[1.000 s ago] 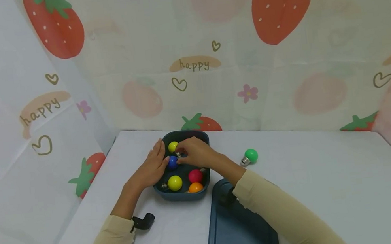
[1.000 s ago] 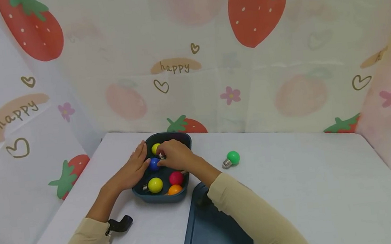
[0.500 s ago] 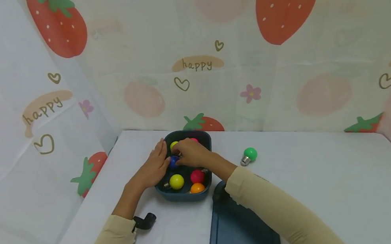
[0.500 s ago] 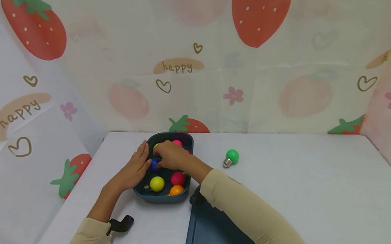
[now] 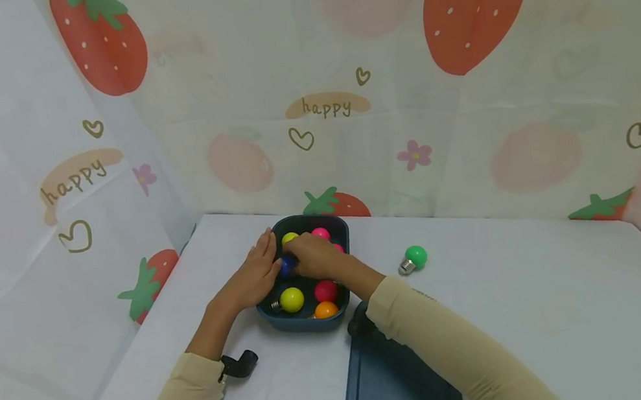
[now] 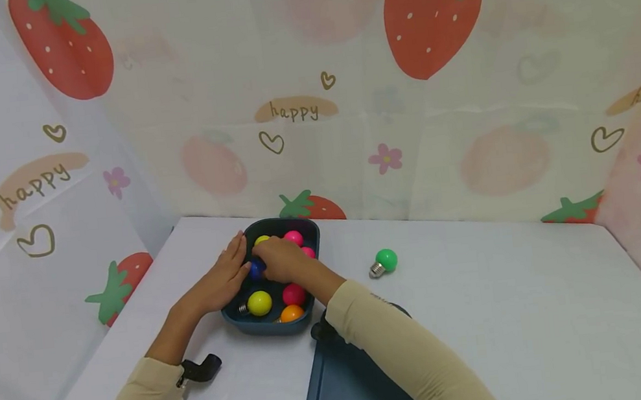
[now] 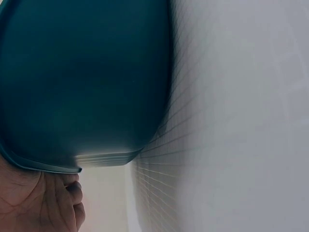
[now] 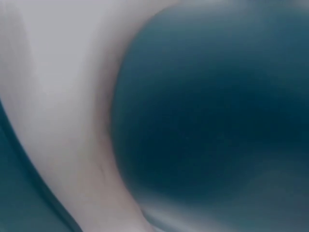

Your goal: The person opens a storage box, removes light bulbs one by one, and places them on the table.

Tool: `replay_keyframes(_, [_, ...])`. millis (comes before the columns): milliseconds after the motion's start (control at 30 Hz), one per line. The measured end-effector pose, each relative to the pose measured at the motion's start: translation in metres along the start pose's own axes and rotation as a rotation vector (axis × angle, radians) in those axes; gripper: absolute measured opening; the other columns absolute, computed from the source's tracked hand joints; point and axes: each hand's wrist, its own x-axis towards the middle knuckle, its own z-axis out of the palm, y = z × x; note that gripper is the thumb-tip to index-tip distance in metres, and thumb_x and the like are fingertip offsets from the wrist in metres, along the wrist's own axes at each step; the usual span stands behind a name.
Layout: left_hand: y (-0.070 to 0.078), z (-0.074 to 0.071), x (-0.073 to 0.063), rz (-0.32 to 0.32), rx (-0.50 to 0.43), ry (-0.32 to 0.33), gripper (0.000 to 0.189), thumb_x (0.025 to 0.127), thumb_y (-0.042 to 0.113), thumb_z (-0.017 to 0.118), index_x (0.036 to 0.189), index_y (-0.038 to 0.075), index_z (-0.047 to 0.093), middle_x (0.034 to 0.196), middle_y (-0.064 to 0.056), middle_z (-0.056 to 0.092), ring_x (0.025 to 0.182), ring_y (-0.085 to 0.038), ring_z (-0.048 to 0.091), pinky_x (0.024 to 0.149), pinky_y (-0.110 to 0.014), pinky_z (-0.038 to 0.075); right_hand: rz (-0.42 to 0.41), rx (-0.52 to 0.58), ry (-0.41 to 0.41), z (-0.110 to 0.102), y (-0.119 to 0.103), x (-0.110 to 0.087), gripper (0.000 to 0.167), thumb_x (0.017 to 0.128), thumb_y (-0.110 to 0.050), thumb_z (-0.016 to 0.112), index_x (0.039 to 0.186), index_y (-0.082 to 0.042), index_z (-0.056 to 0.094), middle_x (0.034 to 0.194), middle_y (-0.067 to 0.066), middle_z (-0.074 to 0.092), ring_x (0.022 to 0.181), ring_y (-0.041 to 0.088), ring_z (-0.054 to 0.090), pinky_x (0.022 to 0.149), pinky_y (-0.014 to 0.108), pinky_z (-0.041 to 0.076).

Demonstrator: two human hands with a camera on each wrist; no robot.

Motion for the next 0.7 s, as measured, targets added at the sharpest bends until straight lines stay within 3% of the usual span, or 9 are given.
replay_keyframes(433, [0.0040, -0.0008, -0.0016, 0.002, 0.005, -0.002, 0.064, 0.112, 0.029, 0.031, 0.159, -0.007, 0.005, 0.169, -0.022, -0.002, 0.156, -0.035, 0.001, 0.123, -0.055, 0.008, 0.030, -0.092, -0.025, -0.0006, -0.0031, -0.0022, 0.045, 0.091, -0.027, 0.080, 0.129, -0.009, 0.067, 0.121, 0.003, 0.072, 0.110, 0.019, 0.066, 0.099, 0.033, 0.053])
replay_keyframes(700, [0.0022, -0.0004, -0.0010, -0.013, 0.022, 0.001, 0.065, 0.113, 0.032, 0.030, 0.160, -0.005, 0.004, 0.169, -0.018, -0.003, 0.156, -0.034, 0.001, 0.124, -0.053, 0.007, 0.052, -0.071, 0.063, -0.0054, 0.0002, -0.0051, 0.041, 0.089, -0.031, 0.081, 0.120, -0.007, 0.071, 0.108, 0.003, 0.073, 0.096, 0.017, 0.066, 0.091, 0.030, 0.056])
